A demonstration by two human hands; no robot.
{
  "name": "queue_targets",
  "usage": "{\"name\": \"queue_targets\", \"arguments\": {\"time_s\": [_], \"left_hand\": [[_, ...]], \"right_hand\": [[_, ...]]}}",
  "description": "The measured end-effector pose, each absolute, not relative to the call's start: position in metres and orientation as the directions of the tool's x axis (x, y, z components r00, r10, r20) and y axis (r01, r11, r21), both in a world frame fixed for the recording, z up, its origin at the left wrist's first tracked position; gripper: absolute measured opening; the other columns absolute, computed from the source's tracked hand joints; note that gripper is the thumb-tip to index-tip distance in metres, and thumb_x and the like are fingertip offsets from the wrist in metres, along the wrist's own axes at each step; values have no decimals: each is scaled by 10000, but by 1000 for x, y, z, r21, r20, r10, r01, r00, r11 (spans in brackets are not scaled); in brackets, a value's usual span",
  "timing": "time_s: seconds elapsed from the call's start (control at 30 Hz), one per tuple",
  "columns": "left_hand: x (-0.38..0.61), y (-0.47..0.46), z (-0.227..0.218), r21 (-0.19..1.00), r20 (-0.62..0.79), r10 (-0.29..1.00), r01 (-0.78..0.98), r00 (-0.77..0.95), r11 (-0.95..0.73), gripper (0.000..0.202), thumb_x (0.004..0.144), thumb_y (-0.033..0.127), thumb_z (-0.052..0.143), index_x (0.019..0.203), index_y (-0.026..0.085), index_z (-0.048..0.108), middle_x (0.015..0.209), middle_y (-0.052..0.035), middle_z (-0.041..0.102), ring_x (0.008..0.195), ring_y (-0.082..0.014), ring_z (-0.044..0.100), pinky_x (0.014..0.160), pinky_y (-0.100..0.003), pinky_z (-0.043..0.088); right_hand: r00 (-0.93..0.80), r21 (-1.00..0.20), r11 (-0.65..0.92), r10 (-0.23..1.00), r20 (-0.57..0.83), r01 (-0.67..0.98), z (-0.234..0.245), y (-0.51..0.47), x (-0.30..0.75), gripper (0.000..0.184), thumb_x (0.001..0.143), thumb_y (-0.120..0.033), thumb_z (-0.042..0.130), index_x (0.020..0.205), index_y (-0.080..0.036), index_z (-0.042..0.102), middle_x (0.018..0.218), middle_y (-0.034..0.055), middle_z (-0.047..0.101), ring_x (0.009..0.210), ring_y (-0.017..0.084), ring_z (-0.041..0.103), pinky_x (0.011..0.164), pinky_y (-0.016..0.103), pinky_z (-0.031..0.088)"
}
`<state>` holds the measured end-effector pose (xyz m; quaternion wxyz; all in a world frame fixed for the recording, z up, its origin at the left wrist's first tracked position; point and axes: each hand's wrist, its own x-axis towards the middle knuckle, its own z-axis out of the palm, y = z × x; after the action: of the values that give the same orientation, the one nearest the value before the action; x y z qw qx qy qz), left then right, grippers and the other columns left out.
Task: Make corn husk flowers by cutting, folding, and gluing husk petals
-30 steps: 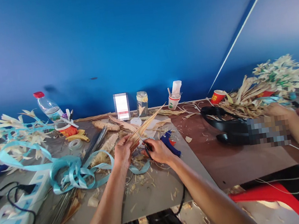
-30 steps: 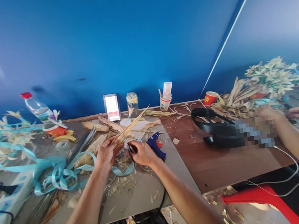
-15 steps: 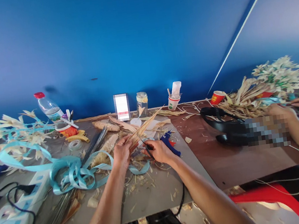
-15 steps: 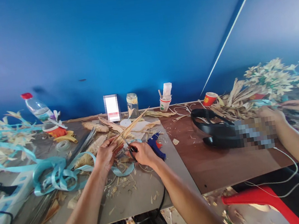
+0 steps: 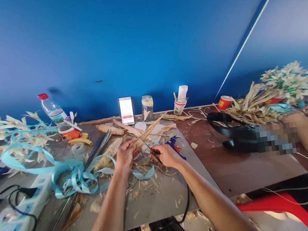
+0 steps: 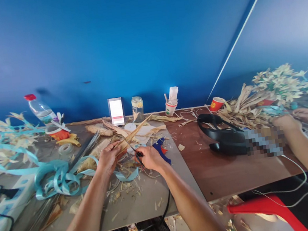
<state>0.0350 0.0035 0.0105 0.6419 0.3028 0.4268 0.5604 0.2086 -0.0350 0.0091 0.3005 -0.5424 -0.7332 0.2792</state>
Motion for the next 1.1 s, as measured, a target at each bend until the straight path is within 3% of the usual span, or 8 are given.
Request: {"name": "queue_targets", "arguments": {"time_s": [0.33, 0.87, 1.1], "left_hand": [[37, 2, 11, 895, -215, 976, -391, 45, 215, 178, 559, 122, 702, 736, 134, 694, 748, -27, 674, 659, -139, 612, 635, -274, 541], [37, 1, 14, 911, -231, 971, -339, 56, 236, 140, 577, 110, 681, 713, 142, 681, 743, -21, 665, 650, -136, 613, 644, -279, 543], [37, 0, 16, 909, -239, 969, -335, 66, 247, 134, 589, 95, 680, 706, 157, 687, 697, -15, 673, 618, -145, 626, 606, -270, 537]], "right_hand": [[-180, -762, 232, 972, 153, 605, 6, -32, 200, 237, 752, -400, 590, 741, -168, 634, 557, -15, 520, 530, 104, 420, 497, 192, 299], [-181, -678, 213, 976, 120, 703, 12, -34, 202, 205, 777, -352, 575, 711, -177, 659, 609, 10, 614, 582, 115, 482, 514, 191, 302], [-171, -723, 229, 973, 154, 652, 3, -31, 201, 241, 756, -411, 605, 788, -181, 669, 576, -11, 576, 543, 109, 461, 499, 190, 307]]}}
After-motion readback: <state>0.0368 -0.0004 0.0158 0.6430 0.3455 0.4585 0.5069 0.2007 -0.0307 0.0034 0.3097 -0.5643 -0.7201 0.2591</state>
